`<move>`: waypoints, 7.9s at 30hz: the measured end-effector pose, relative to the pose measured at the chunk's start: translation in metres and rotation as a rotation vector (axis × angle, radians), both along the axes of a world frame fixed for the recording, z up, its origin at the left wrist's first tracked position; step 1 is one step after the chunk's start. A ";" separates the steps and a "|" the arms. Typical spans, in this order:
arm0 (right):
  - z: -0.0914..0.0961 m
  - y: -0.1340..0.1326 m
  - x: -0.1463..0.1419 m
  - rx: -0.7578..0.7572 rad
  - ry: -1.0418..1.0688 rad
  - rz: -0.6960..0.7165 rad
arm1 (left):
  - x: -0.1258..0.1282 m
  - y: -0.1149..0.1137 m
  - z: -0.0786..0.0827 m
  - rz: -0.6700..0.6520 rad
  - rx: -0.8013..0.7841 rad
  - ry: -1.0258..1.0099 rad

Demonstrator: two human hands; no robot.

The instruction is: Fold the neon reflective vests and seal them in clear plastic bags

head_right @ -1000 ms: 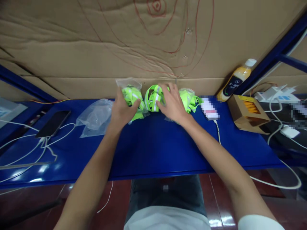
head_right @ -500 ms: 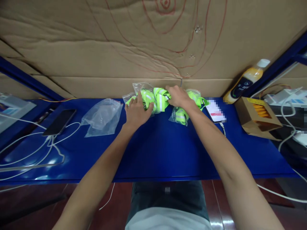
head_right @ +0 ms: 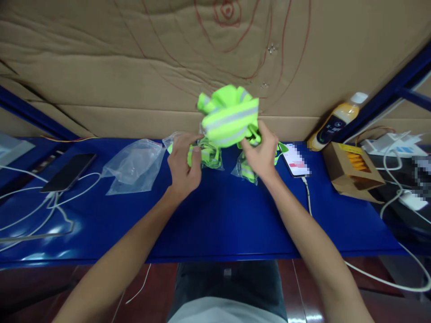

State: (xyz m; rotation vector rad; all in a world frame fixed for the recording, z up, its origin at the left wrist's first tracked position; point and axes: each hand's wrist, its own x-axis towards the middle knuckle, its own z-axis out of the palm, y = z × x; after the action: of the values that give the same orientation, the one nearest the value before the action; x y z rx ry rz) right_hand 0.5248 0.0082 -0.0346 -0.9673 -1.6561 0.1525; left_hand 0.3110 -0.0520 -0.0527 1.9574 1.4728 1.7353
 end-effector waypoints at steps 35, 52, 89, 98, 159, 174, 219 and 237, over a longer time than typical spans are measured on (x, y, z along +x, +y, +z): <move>-0.039 -0.049 0.008 0.078 -0.066 -0.074 | 0.018 -0.017 -0.007 -0.104 0.101 -0.024; -0.029 -0.046 0.009 0.066 -0.041 0.039 | -0.004 -0.002 0.018 -0.266 -0.175 -0.320; -0.009 -0.052 -0.005 -0.074 0.010 0.042 | -0.013 0.008 0.006 -0.134 -0.124 -0.852; -0.015 -0.067 -0.019 -0.105 0.144 0.068 | 0.012 -0.015 -0.004 -0.287 -0.044 0.226; -0.027 -0.060 -0.016 0.152 -0.148 0.071 | -0.011 0.013 -0.004 -0.189 -0.145 -0.764; -0.031 -0.060 -0.018 0.182 -0.238 0.067 | -0.010 0.004 0.004 -0.309 0.016 -0.022; 0.024 -0.035 -0.028 -0.033 0.265 -0.013 | 0.000 0.007 -0.009 -0.215 -0.039 -0.218; 0.030 -0.050 -0.038 0.007 -0.112 0.249 | -0.016 0.008 0.000 0.028 0.088 -0.264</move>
State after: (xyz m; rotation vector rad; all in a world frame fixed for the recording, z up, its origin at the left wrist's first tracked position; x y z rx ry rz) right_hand 0.4871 -0.0416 -0.0045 -0.7738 -1.8765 0.2635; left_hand 0.2947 -0.0436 -0.0530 1.6716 1.3592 2.0113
